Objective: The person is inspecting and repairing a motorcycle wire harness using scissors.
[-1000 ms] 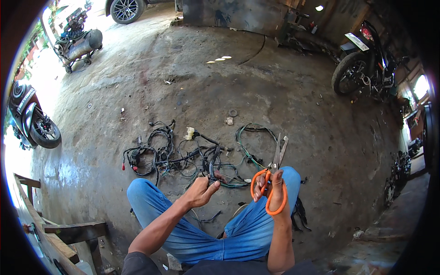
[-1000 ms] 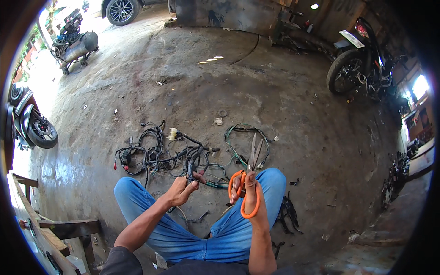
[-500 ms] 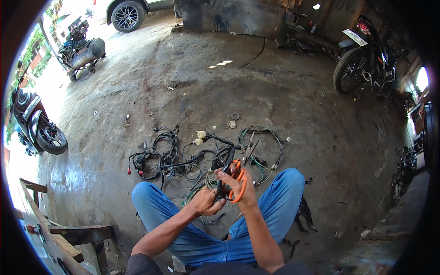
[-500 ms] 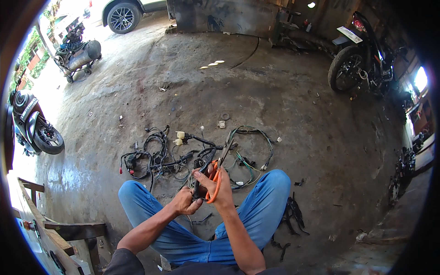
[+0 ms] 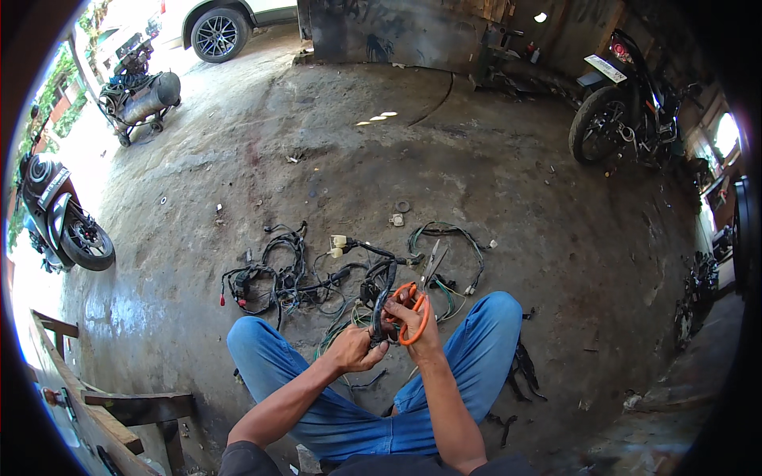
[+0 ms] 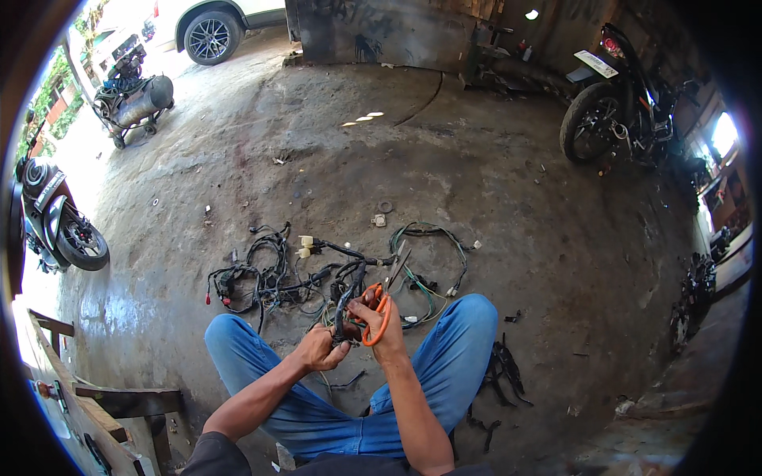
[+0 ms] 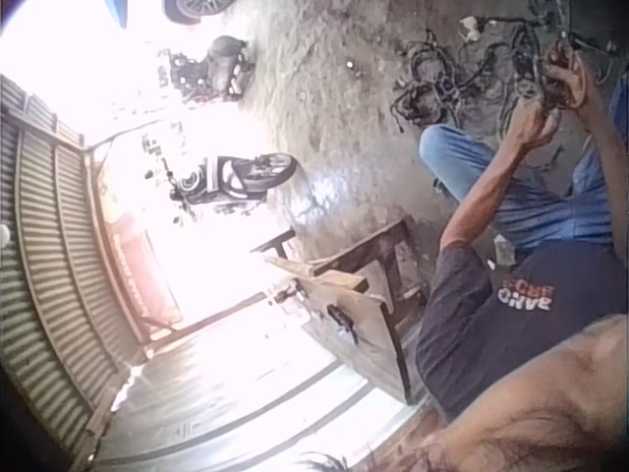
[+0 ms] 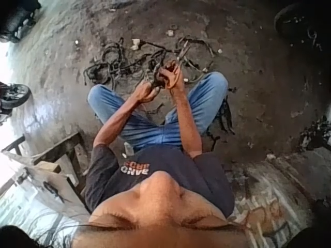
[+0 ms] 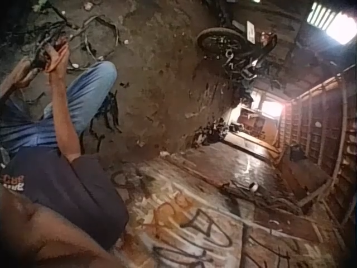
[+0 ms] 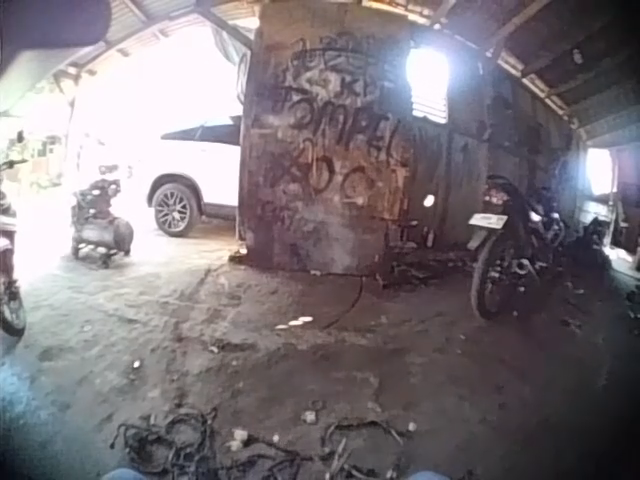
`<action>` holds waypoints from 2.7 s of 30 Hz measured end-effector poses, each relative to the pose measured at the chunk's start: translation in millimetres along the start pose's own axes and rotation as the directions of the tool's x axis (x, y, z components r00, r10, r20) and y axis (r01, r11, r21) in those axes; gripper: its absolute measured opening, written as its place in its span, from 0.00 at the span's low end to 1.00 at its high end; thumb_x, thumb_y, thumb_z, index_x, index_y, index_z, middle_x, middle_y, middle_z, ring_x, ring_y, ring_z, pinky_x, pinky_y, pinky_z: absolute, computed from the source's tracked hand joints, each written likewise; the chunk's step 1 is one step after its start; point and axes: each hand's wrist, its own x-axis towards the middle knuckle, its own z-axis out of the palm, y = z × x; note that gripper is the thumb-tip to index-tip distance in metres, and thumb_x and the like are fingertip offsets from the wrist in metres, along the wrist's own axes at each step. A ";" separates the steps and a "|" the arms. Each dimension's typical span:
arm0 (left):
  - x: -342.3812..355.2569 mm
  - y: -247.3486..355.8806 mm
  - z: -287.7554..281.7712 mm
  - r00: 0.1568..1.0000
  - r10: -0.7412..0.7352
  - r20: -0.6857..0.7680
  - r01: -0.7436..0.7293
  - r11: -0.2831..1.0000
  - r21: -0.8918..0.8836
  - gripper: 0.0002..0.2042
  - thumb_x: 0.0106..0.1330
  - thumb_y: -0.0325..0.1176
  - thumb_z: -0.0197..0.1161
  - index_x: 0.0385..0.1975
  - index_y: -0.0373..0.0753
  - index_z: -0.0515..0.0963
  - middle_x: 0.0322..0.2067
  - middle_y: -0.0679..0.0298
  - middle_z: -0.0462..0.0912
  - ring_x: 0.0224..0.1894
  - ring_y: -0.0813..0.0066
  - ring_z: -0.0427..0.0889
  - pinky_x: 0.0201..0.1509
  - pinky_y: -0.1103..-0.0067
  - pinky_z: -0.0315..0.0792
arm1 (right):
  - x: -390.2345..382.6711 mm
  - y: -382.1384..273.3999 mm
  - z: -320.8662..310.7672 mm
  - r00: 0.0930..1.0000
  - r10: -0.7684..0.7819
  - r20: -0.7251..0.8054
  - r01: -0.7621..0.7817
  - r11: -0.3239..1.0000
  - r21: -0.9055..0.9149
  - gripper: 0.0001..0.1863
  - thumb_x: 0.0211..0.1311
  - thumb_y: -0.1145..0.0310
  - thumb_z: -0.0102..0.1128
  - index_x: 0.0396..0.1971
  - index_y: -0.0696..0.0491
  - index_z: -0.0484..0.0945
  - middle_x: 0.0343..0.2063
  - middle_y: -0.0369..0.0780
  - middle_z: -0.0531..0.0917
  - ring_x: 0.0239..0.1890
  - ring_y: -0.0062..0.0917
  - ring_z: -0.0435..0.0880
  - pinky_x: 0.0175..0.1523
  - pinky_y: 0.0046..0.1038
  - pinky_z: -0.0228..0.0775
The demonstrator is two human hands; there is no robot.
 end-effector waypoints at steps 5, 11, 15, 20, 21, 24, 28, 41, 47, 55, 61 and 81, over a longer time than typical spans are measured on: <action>-0.3 -5.8 2.1 1.000 -0.017 -0.022 0.017 1.000 -0.005 0.14 0.67 0.41 0.56 0.46 0.41 0.75 0.23 0.49 0.79 0.28 0.44 0.80 0.35 0.59 0.74 | -9.4 -8.6 14.4 0.990 0.130 -0.048 -0.119 0.976 0.183 0.11 0.60 0.73 0.67 0.34 0.51 0.71 0.30 0.34 0.79 0.33 0.20 0.81 0.38 0.22 0.73; 3.7 -6.1 -0.8 0.993 -0.086 0.078 0.076 0.990 0.121 0.16 0.67 0.44 0.56 0.46 0.39 0.74 0.22 0.48 0.79 0.27 0.43 0.80 0.34 0.58 0.75 | -6.0 -13.1 21.8 0.995 -0.014 -0.100 0.014 1.000 0.001 0.14 0.58 0.75 0.70 0.33 0.49 0.69 0.29 0.33 0.77 0.31 0.19 0.79 0.38 0.21 0.73; 5.8 -12.6 2.6 0.988 -0.104 0.112 0.081 0.977 0.197 0.18 0.69 0.46 0.55 0.49 0.37 0.71 0.21 0.48 0.79 0.25 0.43 0.80 0.32 0.58 0.74 | 0.3 -14.7 14.3 0.996 0.045 -0.083 -0.046 0.999 -0.018 0.15 0.58 0.76 0.70 0.33 0.49 0.69 0.29 0.34 0.76 0.31 0.20 0.79 0.38 0.22 0.73; 13.3 -1.2 5.4 0.958 -0.226 0.178 0.188 0.960 0.207 0.19 0.71 0.46 0.51 0.51 0.36 0.71 0.27 0.44 0.79 0.32 0.40 0.79 0.38 0.56 0.73 | 7.2 -6.1 1.1 0.995 0.062 -0.083 -0.059 0.997 0.043 0.15 0.58 0.77 0.68 0.32 0.49 0.67 0.29 0.34 0.76 0.29 0.20 0.78 0.38 0.25 0.73; 12.5 -5.5 8.7 0.966 -0.203 0.159 0.184 0.975 0.122 0.21 0.74 0.48 0.47 0.50 0.34 0.71 0.29 0.44 0.80 0.34 0.41 0.80 0.41 0.56 0.72 | 12.5 2.0 -7.8 0.995 0.061 -0.085 -0.057 0.997 0.043 0.15 0.58 0.77 0.68 0.32 0.49 0.67 0.29 0.34 0.76 0.29 0.20 0.78 0.38 0.25 0.73; 14.7 -33.0 10.1 0.902 -0.403 0.155 0.432 0.856 -0.285 0.34 0.77 0.59 0.32 0.45 0.29 0.75 0.38 0.47 0.83 0.40 0.51 0.80 0.48 0.60 0.71 | 26.4 21.3 -30.3 0.998 0.047 -0.048 -0.050 0.997 -0.063 0.14 0.60 0.75 0.67 0.34 0.50 0.66 0.29 0.34 0.77 0.30 0.18 0.78 0.37 0.22 0.74; 33.6 -56.5 -9.9 0.724 -0.687 0.057 0.610 0.600 -0.518 0.40 0.74 0.67 0.33 0.39 0.32 0.81 0.32 0.59 0.84 0.31 0.73 0.79 0.33 0.77 0.70 | 21.2 35.0 -34.4 0.997 0.051 0.050 -0.038 0.971 -0.237 0.12 0.63 0.74 0.65 0.35 0.51 0.67 0.32 0.33 0.76 0.35 0.15 0.76 0.43 0.19 0.69; 40.8 -83.4 -12.6 0.676 -0.689 0.261 0.333 -0.031 -0.943 0.13 0.78 0.39 0.51 0.45 0.33 0.73 0.31 0.66 0.75 0.36 0.72 0.76 0.46 0.72 0.77 | 3.4 70.8 -24.9 0.982 0.028 0.189 0.091 0.801 -0.592 0.13 0.66 0.79 0.59 0.46 0.55 0.67 0.37 0.34 0.73 0.41 0.18 0.74 0.49 0.22 0.68; 37.7 -53.6 -17.9 0.765 -0.641 0.067 0.165 0.094 -0.982 0.11 0.78 0.36 0.50 0.42 0.34 0.72 0.32 0.66 0.75 0.35 0.71 0.77 0.49 0.72 0.76 | 18.8 81.0 -35.6 0.993 -0.029 0.117 0.103 0.710 -0.697 0.14 0.64 0.77 0.61 0.47 0.56 0.69 0.37 0.36 0.77 0.41 0.21 0.77 0.49 0.25 0.71; 42.5 -54.5 -18.4 0.817 -0.577 -0.015 -0.039 -0.028 -0.999 0.08 0.79 0.35 0.48 0.41 0.37 0.69 0.29 0.70 0.68 0.32 0.77 0.70 0.48 0.73 0.72 | 39.4 55.6 -50.2 0.994 -0.067 0.088 0.110 0.649 -0.753 0.13 0.61 0.69 0.67 0.37 0.58 0.71 0.32 0.45 0.82 0.34 0.33 0.83 0.41 0.32 0.72; 31.2 -50.8 -39.6 0.781 -0.623 -0.037 -0.144 -0.123 -0.982 0.16 0.79 0.47 0.47 0.43 0.38 0.70 0.25 0.74 0.60 0.26 0.82 0.59 0.34 0.79 0.59 | 90.2 19.8 -71.5 0.848 -0.500 -0.174 -0.001 0.328 -0.945 0.20 0.59 0.62 0.68 0.45 0.62 0.76 0.37 0.50 0.84 0.42 0.44 0.83 0.46 0.37 0.73; 36.3 -47.8 -31.2 0.708 -0.675 -0.210 -0.471 -0.229 -0.852 0.19 0.78 0.49 0.47 0.28 0.42 0.65 0.20 0.71 0.60 0.23 0.78 0.59 0.39 0.77 0.64 | -33.0 95.4 7.2 0.991 -0.133 0.007 0.129 0.950 -0.283 0.21 0.71 0.75 0.55 0.63 0.57 0.70 0.38 0.38 0.83 0.34 0.19 0.84 0.39 0.21 0.77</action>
